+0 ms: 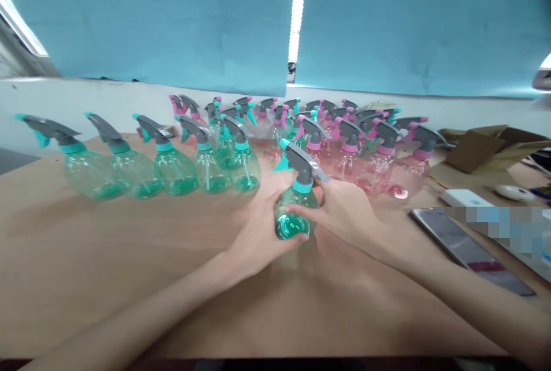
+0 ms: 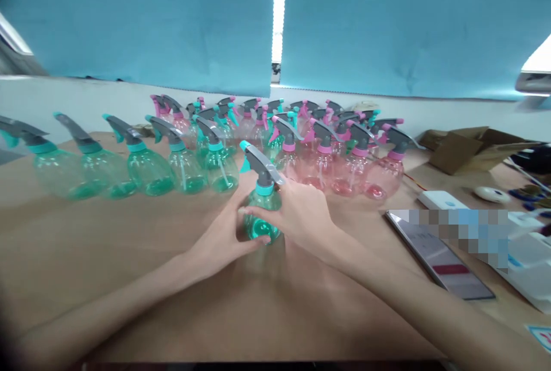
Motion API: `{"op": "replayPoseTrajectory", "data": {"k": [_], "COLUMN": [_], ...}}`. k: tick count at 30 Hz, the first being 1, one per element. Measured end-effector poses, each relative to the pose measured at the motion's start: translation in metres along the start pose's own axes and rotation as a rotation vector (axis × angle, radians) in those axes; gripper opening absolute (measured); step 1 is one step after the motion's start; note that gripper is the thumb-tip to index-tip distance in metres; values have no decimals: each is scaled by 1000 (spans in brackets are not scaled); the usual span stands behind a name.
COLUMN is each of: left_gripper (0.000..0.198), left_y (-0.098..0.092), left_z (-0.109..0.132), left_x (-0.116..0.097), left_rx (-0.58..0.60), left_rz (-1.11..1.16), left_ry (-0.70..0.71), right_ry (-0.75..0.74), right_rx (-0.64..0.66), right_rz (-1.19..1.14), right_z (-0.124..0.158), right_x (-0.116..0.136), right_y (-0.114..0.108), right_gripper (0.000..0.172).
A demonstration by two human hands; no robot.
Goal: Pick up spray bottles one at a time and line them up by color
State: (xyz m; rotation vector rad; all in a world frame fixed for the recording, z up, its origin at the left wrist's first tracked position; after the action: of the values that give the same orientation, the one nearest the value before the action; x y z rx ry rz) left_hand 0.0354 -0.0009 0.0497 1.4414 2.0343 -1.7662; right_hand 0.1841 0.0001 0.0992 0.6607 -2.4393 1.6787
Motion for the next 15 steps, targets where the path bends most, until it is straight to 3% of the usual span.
{"op": "replayPoseTrajectory", "data": {"k": [3,5,8,11,15], "left_gripper": [71,75,81,76,78], "left_y": [17,26,41,54,63], "left_z": [3,5,6,1,-14], "left_x": [-12,-17,-25,-31,-31], "left_rx": [21,34,65,75,67], "left_rz": [138,189,255,278,206], "left_ry": [13,-7,9,56,70], "right_ry": [-117,-185,-128,-3,55], "right_rx": [23,64,114,102,29], "right_rz": [-160,-361,-634,-645,-546], "right_z": [14,19,20,20,18], "right_x": [-6,-14,-28,-37,-40], "right_y": [-11,-15,-17,-20,-28], "right_gripper": [46,42,55,55,35]}}
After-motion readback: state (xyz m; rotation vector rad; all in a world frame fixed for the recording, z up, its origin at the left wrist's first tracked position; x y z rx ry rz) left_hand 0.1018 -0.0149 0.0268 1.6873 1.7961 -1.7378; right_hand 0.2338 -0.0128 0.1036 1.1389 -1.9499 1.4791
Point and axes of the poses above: each hand's wrist, its own z-axis away from the middle knuckle, its own y-axis out of the palm, x = y × z, the point moved 5 cm from there along -z, towards the middle knuckle, and after that the axes turned 1 degree about x, right-handed, at the moved point
